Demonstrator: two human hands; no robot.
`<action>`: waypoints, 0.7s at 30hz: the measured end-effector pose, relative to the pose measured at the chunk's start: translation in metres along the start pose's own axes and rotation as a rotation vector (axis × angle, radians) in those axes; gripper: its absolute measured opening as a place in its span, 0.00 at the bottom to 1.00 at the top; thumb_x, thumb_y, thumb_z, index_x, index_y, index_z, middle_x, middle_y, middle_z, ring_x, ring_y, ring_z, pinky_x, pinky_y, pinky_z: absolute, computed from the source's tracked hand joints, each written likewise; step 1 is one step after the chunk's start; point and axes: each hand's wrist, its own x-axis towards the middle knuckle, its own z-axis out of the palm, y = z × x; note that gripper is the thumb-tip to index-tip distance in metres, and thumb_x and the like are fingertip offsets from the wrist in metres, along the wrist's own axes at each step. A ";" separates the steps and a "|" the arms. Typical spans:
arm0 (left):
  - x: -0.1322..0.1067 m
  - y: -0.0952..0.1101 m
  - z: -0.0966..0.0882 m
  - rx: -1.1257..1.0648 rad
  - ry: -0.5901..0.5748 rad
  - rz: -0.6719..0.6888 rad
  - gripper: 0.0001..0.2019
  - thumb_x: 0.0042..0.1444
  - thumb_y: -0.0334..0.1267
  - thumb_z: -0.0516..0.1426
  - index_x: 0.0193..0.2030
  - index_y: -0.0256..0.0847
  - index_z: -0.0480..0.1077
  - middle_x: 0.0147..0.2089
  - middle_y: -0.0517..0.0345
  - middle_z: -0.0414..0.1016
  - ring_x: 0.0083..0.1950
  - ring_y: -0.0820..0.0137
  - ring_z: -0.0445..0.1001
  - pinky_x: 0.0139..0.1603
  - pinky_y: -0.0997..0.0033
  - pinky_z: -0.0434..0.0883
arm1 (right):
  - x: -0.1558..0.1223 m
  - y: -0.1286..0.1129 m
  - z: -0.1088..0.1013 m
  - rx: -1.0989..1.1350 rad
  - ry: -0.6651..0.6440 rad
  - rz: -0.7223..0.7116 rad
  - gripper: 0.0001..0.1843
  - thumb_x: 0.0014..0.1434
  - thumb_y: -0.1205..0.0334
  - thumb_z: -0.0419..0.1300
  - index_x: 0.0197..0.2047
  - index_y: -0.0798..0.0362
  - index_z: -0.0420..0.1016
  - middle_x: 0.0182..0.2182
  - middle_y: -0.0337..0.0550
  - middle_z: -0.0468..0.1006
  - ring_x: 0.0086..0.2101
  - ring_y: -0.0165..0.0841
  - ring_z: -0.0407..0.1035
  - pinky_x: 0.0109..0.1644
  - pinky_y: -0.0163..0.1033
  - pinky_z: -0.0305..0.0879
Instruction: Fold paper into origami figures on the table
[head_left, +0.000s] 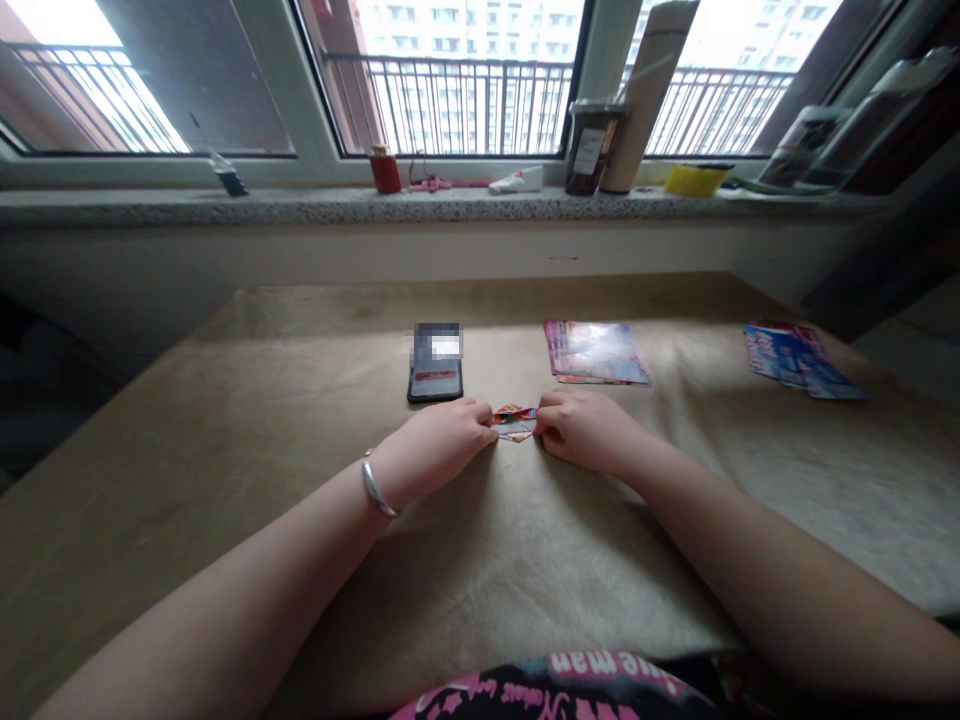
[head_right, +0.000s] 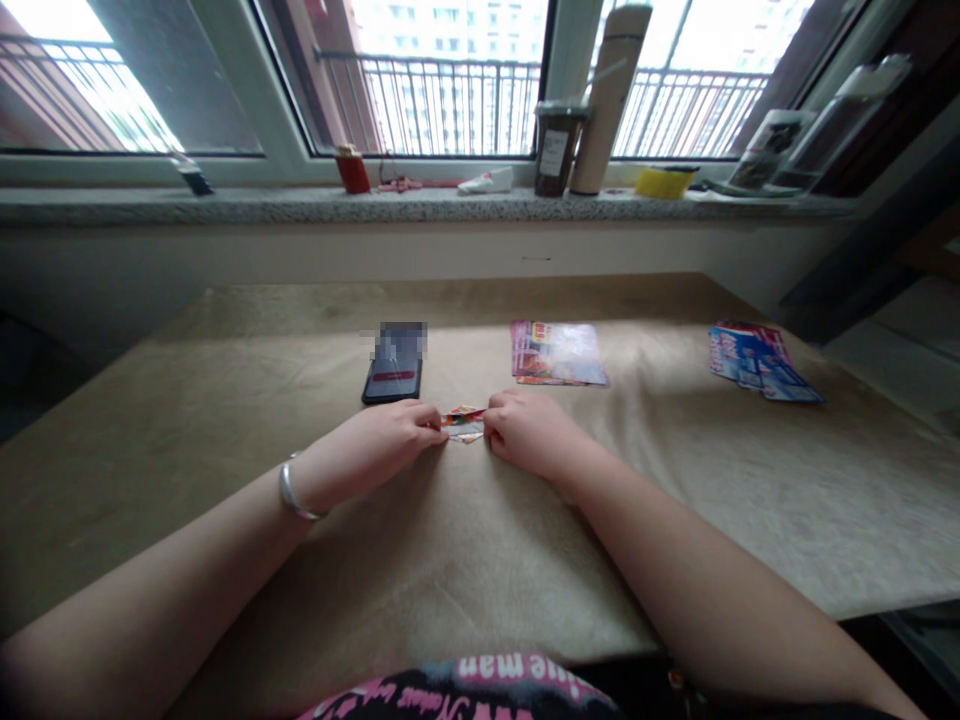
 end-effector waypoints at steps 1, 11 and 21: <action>0.000 0.000 0.000 -0.011 -0.001 0.000 0.11 0.63 0.32 0.50 0.38 0.38 0.74 0.37 0.54 0.71 0.36 0.71 0.69 0.37 0.73 0.67 | 0.000 0.000 0.000 0.003 0.000 -0.002 0.11 0.54 0.67 0.53 0.32 0.54 0.78 0.32 0.45 0.76 0.31 0.32 0.67 0.34 0.36 0.56; 0.000 -0.009 0.013 -0.084 0.012 -0.013 0.10 0.61 0.29 0.50 0.37 0.36 0.74 0.38 0.54 0.74 0.36 0.72 0.72 0.38 0.74 0.69 | -0.002 0.006 0.004 0.077 0.038 -0.028 0.10 0.52 0.69 0.55 0.32 0.53 0.78 0.32 0.44 0.76 0.30 0.31 0.66 0.35 0.35 0.56; 0.001 -0.003 0.007 -0.042 0.128 0.003 0.11 0.57 0.26 0.52 0.45 0.36 0.70 0.51 0.50 0.72 0.46 0.67 0.73 0.48 0.67 0.72 | -0.002 0.006 0.014 0.106 0.156 -0.022 0.08 0.55 0.67 0.54 0.32 0.54 0.75 0.30 0.43 0.75 0.31 0.31 0.66 0.35 0.35 0.56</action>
